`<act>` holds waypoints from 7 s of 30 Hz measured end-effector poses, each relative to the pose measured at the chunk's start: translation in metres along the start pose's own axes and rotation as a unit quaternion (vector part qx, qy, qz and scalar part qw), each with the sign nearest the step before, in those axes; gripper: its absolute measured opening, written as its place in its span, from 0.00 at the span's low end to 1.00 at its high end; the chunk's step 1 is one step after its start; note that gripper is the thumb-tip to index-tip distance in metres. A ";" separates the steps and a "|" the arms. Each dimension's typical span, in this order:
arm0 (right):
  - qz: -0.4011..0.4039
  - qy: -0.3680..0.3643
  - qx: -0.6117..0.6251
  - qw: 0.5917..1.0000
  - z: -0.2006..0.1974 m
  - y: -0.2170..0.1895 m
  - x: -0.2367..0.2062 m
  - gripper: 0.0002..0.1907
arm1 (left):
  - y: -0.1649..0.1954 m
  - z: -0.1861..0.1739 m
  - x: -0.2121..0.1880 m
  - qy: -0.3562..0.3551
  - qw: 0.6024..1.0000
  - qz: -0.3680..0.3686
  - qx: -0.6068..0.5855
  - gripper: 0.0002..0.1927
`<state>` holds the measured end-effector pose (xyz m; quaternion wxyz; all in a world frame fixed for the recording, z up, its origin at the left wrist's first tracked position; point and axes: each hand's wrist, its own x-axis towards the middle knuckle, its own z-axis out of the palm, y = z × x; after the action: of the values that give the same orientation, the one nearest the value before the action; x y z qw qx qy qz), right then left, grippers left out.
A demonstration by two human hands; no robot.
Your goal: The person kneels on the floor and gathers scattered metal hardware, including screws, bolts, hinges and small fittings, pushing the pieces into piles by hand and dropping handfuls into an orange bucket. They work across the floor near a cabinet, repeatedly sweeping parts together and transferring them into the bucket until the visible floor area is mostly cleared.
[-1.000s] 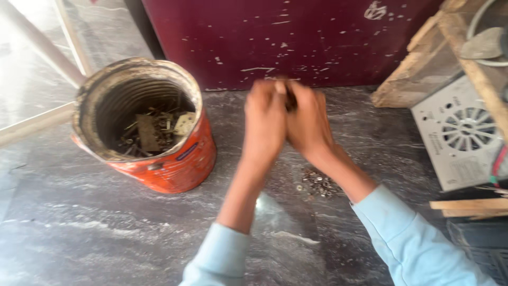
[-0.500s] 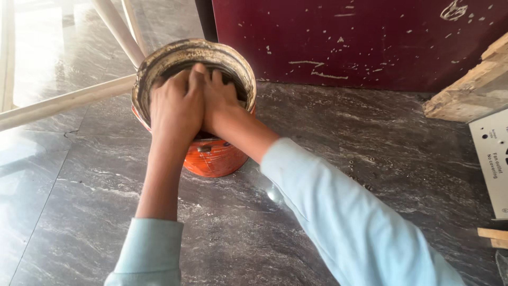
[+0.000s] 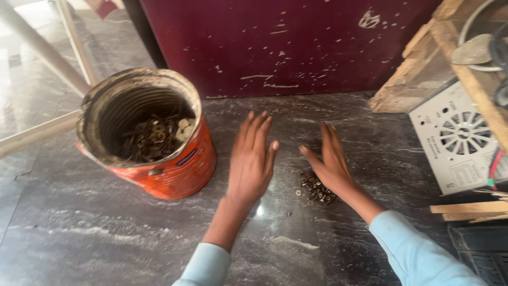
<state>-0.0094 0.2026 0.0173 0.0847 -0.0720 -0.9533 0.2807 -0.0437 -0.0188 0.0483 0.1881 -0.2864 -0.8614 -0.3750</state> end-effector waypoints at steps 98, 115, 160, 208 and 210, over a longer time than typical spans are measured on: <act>-0.364 -0.032 0.108 0.924 0.011 -0.326 0.087 0.13 | -0.017 -0.193 0.047 0.311 0.934 -0.052 0.166 0.19; -0.032 0.058 -0.113 0.991 0.032 0.003 -0.055 0.62 | 0.012 0.035 -0.083 -0.206 0.968 -0.120 -0.078 0.38; -0.022 -0.026 -0.257 0.966 0.045 0.014 -0.075 0.31 | 0.033 0.113 -0.089 -0.060 0.988 -0.111 -0.087 0.24; -0.420 0.152 0.218 0.868 0.082 -0.238 0.095 0.24 | 0.022 0.110 -0.121 -0.125 0.859 -0.352 -0.350 0.24; -0.365 0.178 0.107 0.908 0.075 -0.179 0.074 0.27 | 0.027 0.103 -0.108 -0.178 0.935 -0.258 -0.165 0.20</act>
<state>-0.1130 0.0279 0.0623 0.3564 0.2417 -0.8467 0.3126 0.0443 0.0360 -0.0623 -0.1215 -0.1429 -0.8508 -0.4908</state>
